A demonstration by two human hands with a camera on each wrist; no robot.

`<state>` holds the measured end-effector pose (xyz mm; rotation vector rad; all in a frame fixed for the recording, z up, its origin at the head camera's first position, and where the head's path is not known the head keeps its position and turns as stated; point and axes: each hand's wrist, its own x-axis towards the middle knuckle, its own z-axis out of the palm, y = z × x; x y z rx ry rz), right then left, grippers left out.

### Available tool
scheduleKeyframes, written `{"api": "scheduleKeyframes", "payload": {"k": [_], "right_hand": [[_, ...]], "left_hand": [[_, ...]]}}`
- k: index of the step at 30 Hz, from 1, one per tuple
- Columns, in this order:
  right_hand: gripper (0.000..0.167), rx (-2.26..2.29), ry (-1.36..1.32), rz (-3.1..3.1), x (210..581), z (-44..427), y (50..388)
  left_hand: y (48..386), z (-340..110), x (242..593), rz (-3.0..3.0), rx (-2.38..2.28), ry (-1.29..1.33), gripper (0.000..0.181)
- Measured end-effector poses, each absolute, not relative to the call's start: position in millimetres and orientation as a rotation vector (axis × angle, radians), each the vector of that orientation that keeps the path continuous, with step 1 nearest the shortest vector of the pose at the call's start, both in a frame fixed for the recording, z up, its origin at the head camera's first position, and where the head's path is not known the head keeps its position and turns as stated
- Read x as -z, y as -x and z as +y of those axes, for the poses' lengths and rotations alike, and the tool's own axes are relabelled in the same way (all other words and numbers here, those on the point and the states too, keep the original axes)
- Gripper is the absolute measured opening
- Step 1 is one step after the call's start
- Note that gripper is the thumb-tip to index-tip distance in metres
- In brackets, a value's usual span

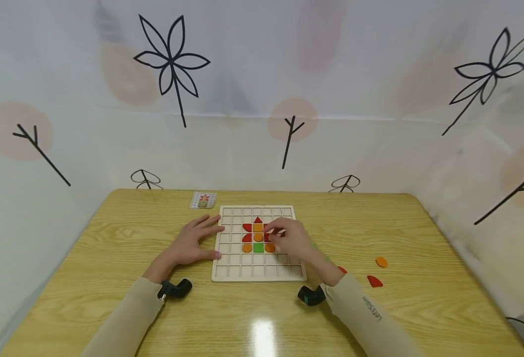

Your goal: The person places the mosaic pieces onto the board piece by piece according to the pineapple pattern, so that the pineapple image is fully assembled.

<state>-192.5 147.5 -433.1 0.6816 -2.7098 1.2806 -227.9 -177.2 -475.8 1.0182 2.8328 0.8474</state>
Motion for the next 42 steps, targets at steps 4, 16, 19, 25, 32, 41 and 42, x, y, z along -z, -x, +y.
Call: {"api": "scheduleKeyframes", "payload": {"k": [4,16,19,25,32,41,42], "right_hand": [[0.016,-1.297,-0.558,-2.748,429,183,191],[0.019,-1.116,-0.265,-2.847,438,327,160],[0.022,-1.131,-0.266,-2.889,441,364,151],[0.03,-1.467,-0.377,-2.875,448,417,149],[0.026,-1.633,-0.69,-2.876,444,428,146],[0.028,-1.514,-0.729,-2.938,442,423,144],[0.028,-1.5,-0.721,-2.94,442,422,144]], "left_hand": [[229,-177,476,2.838,-0.841,-1.023,0.076],[230,-176,474,2.836,-0.839,-1.04,0.076],[230,-176,474,2.827,-0.835,-1.039,0.076],[229,-177,473,2.832,-0.85,-1.028,0.077],[228,-176,474,2.813,-0.867,-1.009,0.077],[229,-177,476,2.834,-0.853,-1.001,0.076],[230,-177,476,2.838,-0.847,-1.003,0.076]]}}
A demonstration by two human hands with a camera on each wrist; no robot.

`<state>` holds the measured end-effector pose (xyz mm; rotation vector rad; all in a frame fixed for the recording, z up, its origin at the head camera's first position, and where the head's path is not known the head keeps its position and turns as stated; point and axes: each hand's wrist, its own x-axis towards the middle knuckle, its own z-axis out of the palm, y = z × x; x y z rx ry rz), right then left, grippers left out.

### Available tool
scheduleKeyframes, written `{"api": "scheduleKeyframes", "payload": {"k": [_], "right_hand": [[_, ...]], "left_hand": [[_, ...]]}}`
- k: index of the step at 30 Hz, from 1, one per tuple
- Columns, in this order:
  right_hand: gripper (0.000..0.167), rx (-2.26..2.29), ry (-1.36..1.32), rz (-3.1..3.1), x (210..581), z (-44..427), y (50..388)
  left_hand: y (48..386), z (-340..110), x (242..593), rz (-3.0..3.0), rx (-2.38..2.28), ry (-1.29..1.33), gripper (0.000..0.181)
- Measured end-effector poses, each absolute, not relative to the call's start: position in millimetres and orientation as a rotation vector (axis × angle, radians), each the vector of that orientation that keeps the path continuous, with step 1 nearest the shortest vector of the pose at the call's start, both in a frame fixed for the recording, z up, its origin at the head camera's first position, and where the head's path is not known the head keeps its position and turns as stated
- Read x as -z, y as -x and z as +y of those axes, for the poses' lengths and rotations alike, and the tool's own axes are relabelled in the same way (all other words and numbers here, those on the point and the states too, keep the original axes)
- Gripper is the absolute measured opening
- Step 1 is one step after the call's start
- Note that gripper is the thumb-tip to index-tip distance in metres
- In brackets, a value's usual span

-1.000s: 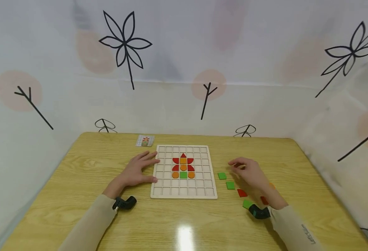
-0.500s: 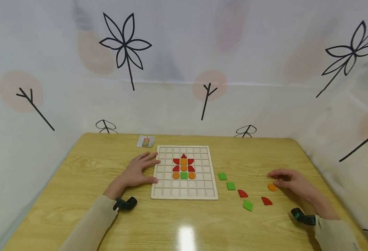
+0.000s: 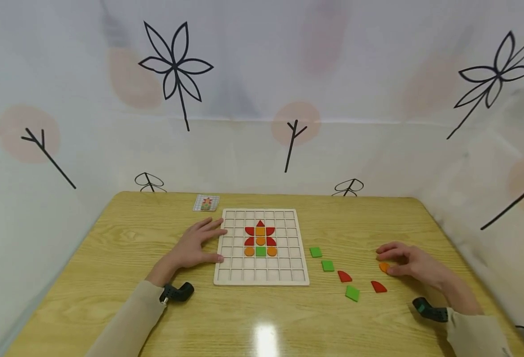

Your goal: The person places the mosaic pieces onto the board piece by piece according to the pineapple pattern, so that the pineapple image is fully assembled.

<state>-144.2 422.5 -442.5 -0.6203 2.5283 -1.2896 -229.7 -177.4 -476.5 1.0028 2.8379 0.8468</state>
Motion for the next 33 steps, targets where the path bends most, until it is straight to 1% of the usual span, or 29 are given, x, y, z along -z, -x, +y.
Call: {"api": "scheduleKeyframes", "payload": {"k": [7,10,17,20,26,29,33], "right_hand": [[0.019,1.208,0.575,2.667,447,419,144],[0.017,1.226,0.478,2.693,447,414,145],[0.017,1.241,0.286,2.814,446,404,144],[0.02,1.266,0.201,2.87,445,399,143],[0.038,1.352,0.059,2.898,441,387,140],[0.039,1.383,0.062,2.904,438,379,140],[0.034,1.406,0.142,2.911,435,366,141]], "left_hand": [[229,-178,476,2.831,-0.856,-1.008,0.077],[228,-178,476,2.829,-0.861,-1.005,0.077],[229,-178,476,2.829,-0.852,-1.009,0.077],[230,-178,477,2.836,-0.834,-1.018,0.077],[231,-177,475,2.842,-0.837,-1.028,0.077],[231,-177,475,2.839,-0.835,-1.022,0.077],[230,-177,476,2.837,-0.829,-1.014,0.077]]}}
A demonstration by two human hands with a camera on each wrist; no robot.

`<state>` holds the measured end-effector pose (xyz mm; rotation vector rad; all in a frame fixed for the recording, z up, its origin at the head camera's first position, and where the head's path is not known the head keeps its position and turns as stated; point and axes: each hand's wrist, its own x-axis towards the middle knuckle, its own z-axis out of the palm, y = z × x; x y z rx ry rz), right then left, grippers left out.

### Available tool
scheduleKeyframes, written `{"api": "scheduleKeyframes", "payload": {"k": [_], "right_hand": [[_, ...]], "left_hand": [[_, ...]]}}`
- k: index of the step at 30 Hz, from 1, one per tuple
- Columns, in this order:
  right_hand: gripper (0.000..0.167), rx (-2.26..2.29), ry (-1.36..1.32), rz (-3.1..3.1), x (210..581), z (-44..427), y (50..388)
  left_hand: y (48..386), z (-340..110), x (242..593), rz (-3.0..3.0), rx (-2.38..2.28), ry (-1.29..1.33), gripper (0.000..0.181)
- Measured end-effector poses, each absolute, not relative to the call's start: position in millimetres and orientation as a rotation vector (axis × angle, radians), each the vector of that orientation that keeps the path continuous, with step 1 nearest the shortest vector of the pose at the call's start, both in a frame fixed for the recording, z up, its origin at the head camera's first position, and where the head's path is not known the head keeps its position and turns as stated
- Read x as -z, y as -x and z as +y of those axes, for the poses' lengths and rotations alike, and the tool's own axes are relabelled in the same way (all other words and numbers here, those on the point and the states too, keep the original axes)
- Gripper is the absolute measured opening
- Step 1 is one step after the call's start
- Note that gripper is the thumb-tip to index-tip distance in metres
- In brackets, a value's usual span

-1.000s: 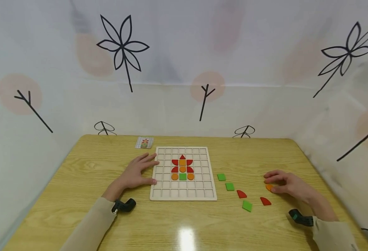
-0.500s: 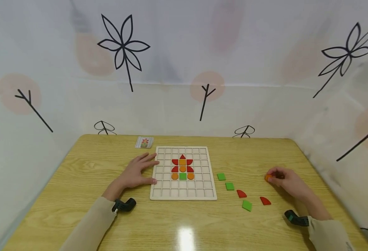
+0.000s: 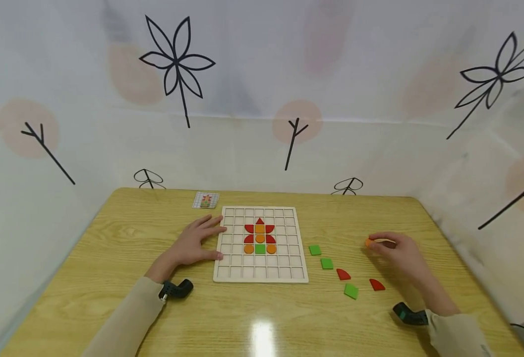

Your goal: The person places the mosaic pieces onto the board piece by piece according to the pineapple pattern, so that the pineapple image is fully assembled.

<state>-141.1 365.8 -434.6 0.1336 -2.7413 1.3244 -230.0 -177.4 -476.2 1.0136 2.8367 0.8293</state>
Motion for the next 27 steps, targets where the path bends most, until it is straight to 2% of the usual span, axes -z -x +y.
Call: {"api": "scheduleKeyframes", "payload": {"k": [6,11,22,27], "right_hand": [[0.037,-1.5,-0.164,-2.732,432,339,147],[0.031,-1.526,-0.183,-2.739,434,307,155],[0.017,-1.49,-0.446,-2.751,445,227,172],[0.011,-1.464,-0.661,-2.741,448,196,174]], "left_hand": [[229,-179,475,2.828,-0.841,-1.003,0.077],[228,-179,475,2.826,-0.859,-1.001,0.077],[228,-179,477,2.836,-0.857,-1.009,0.076],[230,-179,479,2.84,-0.84,-1.02,0.077]]}}
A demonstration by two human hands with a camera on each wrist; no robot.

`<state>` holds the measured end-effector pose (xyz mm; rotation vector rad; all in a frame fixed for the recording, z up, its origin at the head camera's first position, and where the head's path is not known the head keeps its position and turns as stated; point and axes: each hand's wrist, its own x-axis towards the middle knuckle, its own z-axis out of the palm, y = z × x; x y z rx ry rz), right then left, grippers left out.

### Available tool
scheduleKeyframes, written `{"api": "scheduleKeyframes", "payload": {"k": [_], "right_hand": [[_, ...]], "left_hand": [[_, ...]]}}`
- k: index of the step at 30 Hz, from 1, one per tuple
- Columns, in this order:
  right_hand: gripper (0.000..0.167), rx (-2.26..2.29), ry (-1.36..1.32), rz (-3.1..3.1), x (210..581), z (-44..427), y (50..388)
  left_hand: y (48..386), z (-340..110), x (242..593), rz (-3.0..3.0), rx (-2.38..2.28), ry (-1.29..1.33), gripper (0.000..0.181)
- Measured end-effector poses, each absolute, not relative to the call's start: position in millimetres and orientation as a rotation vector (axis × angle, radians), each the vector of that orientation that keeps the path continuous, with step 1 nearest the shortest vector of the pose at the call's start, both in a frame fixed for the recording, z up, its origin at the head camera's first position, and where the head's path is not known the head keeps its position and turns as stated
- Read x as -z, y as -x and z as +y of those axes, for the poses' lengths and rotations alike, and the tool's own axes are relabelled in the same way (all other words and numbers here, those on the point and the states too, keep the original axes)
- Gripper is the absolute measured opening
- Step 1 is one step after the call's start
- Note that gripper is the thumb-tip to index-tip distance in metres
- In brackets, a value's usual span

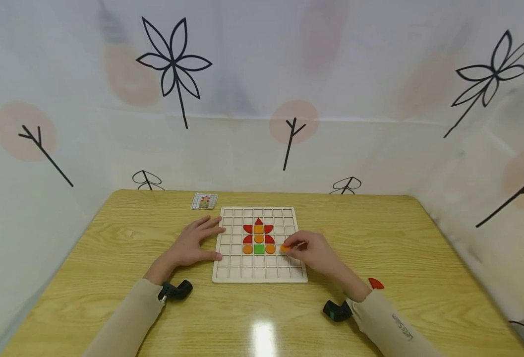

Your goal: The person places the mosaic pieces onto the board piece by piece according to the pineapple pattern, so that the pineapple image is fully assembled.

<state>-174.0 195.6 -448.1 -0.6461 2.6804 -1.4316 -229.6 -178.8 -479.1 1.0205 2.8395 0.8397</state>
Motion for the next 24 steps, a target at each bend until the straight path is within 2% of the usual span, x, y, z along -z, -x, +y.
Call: {"api": "scheduleKeyframes", "payload": {"k": [9,24], "right_hand": [[0.011,1.325,0.936,2.673,451,160,171],[0.011,1.183,0.936,2.684,450,141,171]], "left_hand": [[229,-178,478,2.829,-0.854,-1.018,0.077],[226,-176,475,2.836,-0.844,-1.02,0.076]]}}
